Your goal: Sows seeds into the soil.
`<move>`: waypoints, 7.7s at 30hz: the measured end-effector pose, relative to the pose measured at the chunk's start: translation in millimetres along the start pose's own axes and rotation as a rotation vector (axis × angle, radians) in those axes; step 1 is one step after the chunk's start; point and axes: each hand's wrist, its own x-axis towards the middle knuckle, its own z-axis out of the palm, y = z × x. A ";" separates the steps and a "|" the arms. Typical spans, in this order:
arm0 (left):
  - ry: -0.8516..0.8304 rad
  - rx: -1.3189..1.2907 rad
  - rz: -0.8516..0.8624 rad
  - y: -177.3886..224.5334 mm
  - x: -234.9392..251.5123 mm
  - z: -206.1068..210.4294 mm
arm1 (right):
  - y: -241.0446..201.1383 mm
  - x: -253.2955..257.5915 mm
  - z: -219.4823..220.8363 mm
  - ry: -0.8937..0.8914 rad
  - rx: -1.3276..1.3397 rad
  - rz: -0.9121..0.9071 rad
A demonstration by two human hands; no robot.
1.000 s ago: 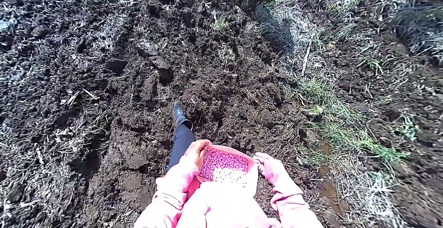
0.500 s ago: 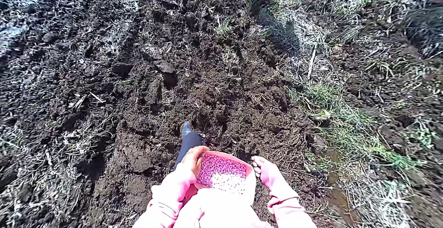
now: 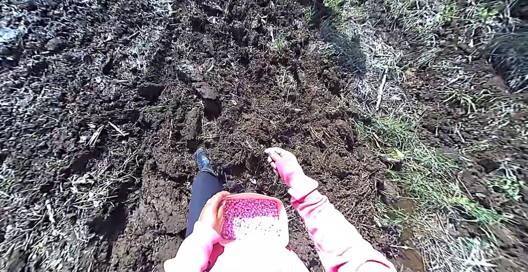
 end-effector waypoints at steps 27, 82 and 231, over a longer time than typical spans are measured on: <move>-0.014 -0.130 -0.020 -8.7 135.2 -284.4 | -129.6 62.6 116.2 0.313 0.198 0.417; -0.457 0.164 0.249 247.3 400.6 -239.2 | -191.4 180.2 -72.0 0.532 0.313 0.396; -0.081 -0.328 -0.224 352.1 892.9 -576.3 | -762.9 758.4 -19.2 0.101 -0.268 0.391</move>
